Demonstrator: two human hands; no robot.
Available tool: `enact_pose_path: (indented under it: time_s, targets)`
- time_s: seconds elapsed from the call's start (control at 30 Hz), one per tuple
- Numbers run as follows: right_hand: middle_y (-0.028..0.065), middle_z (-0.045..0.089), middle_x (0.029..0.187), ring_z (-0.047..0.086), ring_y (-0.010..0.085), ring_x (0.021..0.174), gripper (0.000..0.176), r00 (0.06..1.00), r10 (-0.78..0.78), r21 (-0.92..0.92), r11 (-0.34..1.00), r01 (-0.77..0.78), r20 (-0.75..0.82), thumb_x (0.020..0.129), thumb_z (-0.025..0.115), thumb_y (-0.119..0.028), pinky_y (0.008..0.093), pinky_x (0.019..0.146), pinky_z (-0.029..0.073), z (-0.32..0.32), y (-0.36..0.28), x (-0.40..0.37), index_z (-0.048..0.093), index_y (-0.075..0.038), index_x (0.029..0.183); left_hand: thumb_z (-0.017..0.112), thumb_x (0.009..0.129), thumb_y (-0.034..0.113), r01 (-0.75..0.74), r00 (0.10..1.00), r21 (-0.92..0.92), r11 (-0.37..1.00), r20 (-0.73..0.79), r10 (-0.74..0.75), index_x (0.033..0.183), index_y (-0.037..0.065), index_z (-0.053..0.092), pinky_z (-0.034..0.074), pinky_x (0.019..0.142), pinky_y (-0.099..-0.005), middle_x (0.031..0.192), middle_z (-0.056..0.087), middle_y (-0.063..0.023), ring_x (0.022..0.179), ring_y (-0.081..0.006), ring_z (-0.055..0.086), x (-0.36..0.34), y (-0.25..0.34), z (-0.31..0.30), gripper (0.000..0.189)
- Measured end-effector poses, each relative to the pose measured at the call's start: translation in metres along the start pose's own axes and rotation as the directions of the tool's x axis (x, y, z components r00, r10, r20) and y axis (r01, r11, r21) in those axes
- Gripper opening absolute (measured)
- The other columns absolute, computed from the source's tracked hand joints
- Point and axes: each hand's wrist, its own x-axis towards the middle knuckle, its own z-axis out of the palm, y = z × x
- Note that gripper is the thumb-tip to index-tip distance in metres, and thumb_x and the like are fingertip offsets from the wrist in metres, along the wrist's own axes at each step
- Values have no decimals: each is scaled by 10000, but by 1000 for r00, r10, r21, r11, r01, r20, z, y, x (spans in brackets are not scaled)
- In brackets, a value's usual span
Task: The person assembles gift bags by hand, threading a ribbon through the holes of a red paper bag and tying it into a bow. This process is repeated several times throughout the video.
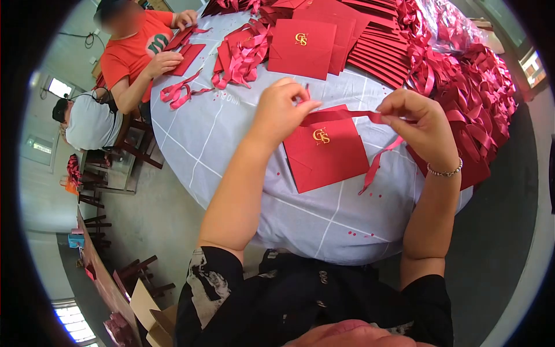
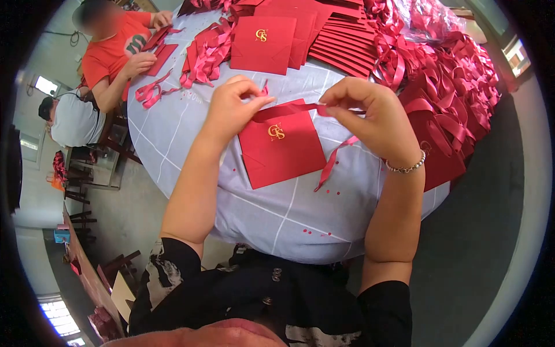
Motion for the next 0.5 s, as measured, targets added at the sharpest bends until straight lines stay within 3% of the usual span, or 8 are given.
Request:
enact_pose_path:
  time_s: [0.03, 0.1, 0.17, 0.2, 0.3, 0.37, 0.43, 0.5]
  targets:
    - [70, 676, 934, 643, 120, 841, 184, 997, -47, 29, 999, 45, 63, 837, 619, 113, 253, 771, 530, 1, 0, 0, 689, 31, 987, 824, 755, 202, 0, 1000, -249, 968, 23, 6, 768, 1, 694, 515, 681, -343, 862, 662, -131, 755, -242, 641, 2, 4, 8, 239]
    - [67, 679, 940, 647, 118, 849, 179, 989, -80, 28, 997, 77, 122, 839, 619, 114, 249, 777, 532, 4, -3, 1, 688, 35, 985, 817, 783, 174, -55, 998, -304, 951, 5, 59, 814, -10, 698, 500, 653, -289, 865, 675, -102, 739, -177, 632, 2, 13, 17, 222]
    - [49, 681, 949, 644, 110, 850, 159, 973, -139, 42, 990, 133, 182, 846, 637, 101, 234, 768, 530, 6, -3, 1, 682, 48, 989, 790, 836, 131, 281, 925, -490, 825, 367, -97, 881, -34, 703, 495, 723, -257, 863, 676, -43, 794, -121, 609, -1, 21, 15, 192]
    - [49, 681, 949, 644, 110, 850, 159, 973, -136, 45, 990, 130, 185, 846, 637, 101, 234, 768, 530, 7, -2, 1, 682, 48, 989, 744, 895, 165, 251, 886, -507, 824, 463, 14, 883, -31, 716, 482, 729, -235, 889, 691, -41, 810, -98, 601, 3, 15, 9, 199]
    - [33, 677, 946, 639, 92, 847, 182, 999, 6, -9, 1000, -6, -47, 849, 679, 70, 232, 775, 538, 7, 5, 3, 689, 34, 1027, 705, 929, 192, 269, 894, -607, 747, 447, 41, 865, -21, 731, 465, 726, -225, 853, 685, -45, 800, -88, 594, 1, 13, -5, 224]
    - [37, 680, 947, 641, 86, 852, 237, 976, 94, 142, 988, -66, -195, 851, 690, 62, 230, 787, 543, 10, 12, 7, 680, 33, 1086, 681, 951, 222, 323, 899, -603, 730, 436, -37, 752, -28, 698, 446, 713, -224, 817, 673, -37, 762, -80, 578, -2, 16, -8, 319]
    - [45, 686, 943, 644, 88, 861, 273, 968, 122, 152, 984, -90, -218, 860, 710, 31, 223, 789, 540, 12, 19, 10, 660, 43, 1128, 748, 887, 213, 357, 848, -505, 786, 528, -46, 682, -38, 673, 456, 639, -254, 726, 670, -38, 675, -68, 566, -2, 12, -14, 333]
    - [72, 706, 962, 662, 105, 884, 272, 936, 261, 360, 918, -165, -237, 886, 709, -13, 225, 802, 542, 17, 26, 12, 646, 45, 1144, 761, 849, 188, 301, 849, -540, 786, 527, 37, 665, -32, 663, 454, 627, -255, 710, 660, -39, 664, -78, 568, -5, 14, -15, 304]
